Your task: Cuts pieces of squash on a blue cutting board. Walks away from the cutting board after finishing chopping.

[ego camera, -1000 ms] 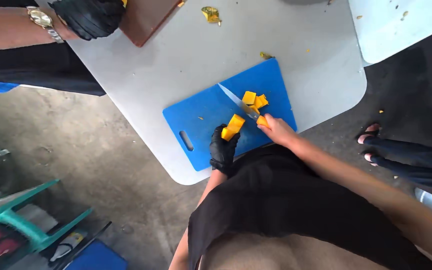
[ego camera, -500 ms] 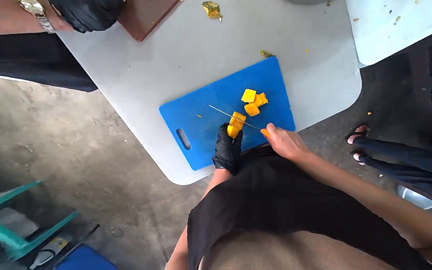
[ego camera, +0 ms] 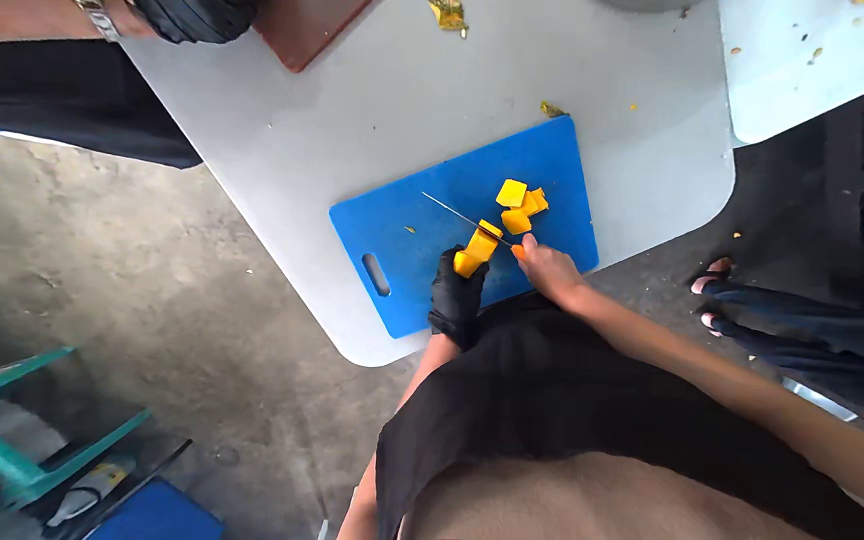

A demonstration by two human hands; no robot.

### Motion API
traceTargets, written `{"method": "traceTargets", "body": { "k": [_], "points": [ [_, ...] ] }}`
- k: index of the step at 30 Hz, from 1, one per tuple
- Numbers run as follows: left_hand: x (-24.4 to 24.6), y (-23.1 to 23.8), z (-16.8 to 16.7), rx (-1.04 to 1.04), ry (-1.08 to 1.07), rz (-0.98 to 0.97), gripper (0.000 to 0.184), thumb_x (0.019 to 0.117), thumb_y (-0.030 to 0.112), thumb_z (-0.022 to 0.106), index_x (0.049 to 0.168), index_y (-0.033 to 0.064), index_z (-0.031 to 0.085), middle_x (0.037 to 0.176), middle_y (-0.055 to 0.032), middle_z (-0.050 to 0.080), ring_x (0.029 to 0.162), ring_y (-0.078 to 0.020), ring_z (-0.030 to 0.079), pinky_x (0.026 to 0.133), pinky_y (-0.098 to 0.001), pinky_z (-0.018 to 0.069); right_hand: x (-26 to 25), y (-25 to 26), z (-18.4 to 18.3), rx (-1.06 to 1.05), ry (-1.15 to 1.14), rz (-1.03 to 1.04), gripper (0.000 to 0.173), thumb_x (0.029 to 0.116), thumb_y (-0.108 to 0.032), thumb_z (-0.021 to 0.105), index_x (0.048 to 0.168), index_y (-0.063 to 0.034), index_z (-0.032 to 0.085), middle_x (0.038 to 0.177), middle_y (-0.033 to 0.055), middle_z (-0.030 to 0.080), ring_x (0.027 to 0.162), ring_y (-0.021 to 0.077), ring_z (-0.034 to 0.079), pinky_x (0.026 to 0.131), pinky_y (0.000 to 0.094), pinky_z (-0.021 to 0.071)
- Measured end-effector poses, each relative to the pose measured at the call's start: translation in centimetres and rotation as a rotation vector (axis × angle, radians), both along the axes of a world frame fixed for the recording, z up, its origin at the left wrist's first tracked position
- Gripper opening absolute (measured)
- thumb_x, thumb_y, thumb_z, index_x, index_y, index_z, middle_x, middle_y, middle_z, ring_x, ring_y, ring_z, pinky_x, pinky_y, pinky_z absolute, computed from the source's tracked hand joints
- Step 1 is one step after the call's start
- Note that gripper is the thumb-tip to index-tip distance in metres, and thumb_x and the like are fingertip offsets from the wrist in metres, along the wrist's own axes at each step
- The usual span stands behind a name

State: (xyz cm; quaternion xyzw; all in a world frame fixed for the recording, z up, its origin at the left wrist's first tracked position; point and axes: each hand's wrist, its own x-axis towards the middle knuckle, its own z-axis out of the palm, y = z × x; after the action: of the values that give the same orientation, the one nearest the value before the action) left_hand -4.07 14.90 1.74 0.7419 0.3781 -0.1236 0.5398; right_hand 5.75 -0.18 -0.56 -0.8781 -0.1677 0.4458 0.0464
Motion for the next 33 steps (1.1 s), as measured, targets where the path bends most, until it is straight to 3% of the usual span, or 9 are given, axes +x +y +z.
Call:
{"method": "traceTargets", "body": {
  "k": [4,6,8,11,16,19,22,26,33],
  "points": [
    [-1.3,2.8,-2.1,-0.276,-0.176,0.272,0.047,0.0884,0.008,0.077,0.13,-0.0018,0.057,0.108,-0.0128,0.071,0.093,-0.0182,0.071,0.085,-0.0377,0.0601,2.6,-1.5,-1.0,0.215,0.144,-0.116,0.038,0.1075,-0.024,0.056,0.131,0.0068,0.054,0.104,0.0298,0.068,0.099,0.047,0.068,0.088,0.0636,0.0525],
    [-1.4,4.0,-2.2,-0.422,-0.169,0.356,0.036,0.0948,0.007,0.07,0.127,-0.001,0.056,0.105,-0.0117,0.07,0.086,-0.0191,0.072,0.077,-0.0374,0.0633,3.3,-2.3,-0.9,0.286,0.21,-0.168,0.038,0.1059,-0.025,0.059,0.131,0.0032,0.057,0.097,0.0256,0.068,0.086,0.0398,0.069,0.081,0.0587,0.0545],
    [-1.4,5.4,-2.2,-0.222,0.034,0.256,0.046,0.098,0.025,0.07,0.133,0.0006,0.053,0.106,-0.015,0.068,0.083,-0.023,0.07,0.072,-0.0406,0.0615,3.4,-3.0,-0.2,0.3,0.288,-0.226,0.038,0.1068,-0.029,0.057,0.134,-0.0014,0.055,0.083,0.0172,0.061,0.064,0.0264,0.059,0.063,0.0451,0.052],
    [-1.3,6.6,-0.7,0.254,0.231,0.121,0.077,0.091,0.045,0.076,0.143,-0.0034,0.045,0.129,-0.0293,0.058,0.113,-0.0447,0.061,0.094,-0.062,0.0501,3.4,-4.4,1.3,0.355,0.319,-0.337,0.039,0.1072,-0.026,0.056,0.137,-0.002,0.052,0.074,0.0101,0.054,0.055,0.0178,0.051,0.055,0.0359,0.0482],
    [2.3,1.4,0.6,0.444,-0.22,-0.145,0.06,0.0915,0.031,0.076,0.137,-0.0014,0.054,0.143,-0.0249,0.053,0.121,-0.0398,0.061,0.098,-0.0545,0.0527,2.7,-9.1,3.9,0.513,0.127,-0.583,0.035,0.1063,-0.022,0.056,0.13,0.0037,0.054,0.069,0.0033,0.053,0.051,0.0084,0.051,0.051,0.0257,0.0487],
    [7.0,-3.0,-1.8,0.427,-0.299,-0.456,0.086,0.079,0.043,0.086,0.152,0.0156,0.048,0.164,-0.025,0.027,0.149,-0.0474,0.03,0.116,-0.0615,0.0341,1.9,-11.9,4.8,0.516,0.049,-0.731,0.033,0.1069,-0.019,0.054,0.128,0.0055,0.051,0.067,-0.0001,0.051,0.049,0.0056,0.051,0.049,0.0223,0.0491],
    [10.0,-5.0,-5.4,0.56,-0.219,-0.686,0.089,0.0767,0.058,0.082,0.154,0.038,0.043,0.17,-0.0205,0.012,0.153,-0.0517,0.011,0.117,-0.0707,0.0199,0.4,-14.7,5.3,0.439,0.016,-0.836,0.038,0.1068,-0.02,0.054,0.134,0.006,0.047,0.071,0.0025,0.053,0.051,0.0087,0.052,0.05,0.0258,0.05],
    [11.2,-4.6,-6.7,0.601,-0.217,-0.78,0.047,0.1039,0.053,0.048,0.147,0.0351,0.055,0.164,-0.0087,0.036,0.151,-0.0443,0.028,0.113,-0.0661,0.0276,-2.0,-17.6,5.7,0.373,-0.012,-0.952,0.039,0.1065,-0.018,0.055,0.136,0.0071,0.048,0.072,0.0056,0.053,0.053,0.011,0.051,0.053,0.0286,0.0491],
    [14.8,-4.7,-3.1,0.577,0.088,-0.926,0.041,0.1085,0.011,0.041,0.149,0.0058,0.048,0.158,-0.0245,0.039,0.133,-0.0532,0.047,0.1,-0.0641,0.0458,-3.0,-21.3,3.7,0.355,-0.011,-0.907,0.04,0.1042,-0.019,0.059,0.134,0.0072,0.052,0.08,0.0113,0.059,0.061,0.0148,0.054,0.061,0.0337,0.0504]
  ]
}}
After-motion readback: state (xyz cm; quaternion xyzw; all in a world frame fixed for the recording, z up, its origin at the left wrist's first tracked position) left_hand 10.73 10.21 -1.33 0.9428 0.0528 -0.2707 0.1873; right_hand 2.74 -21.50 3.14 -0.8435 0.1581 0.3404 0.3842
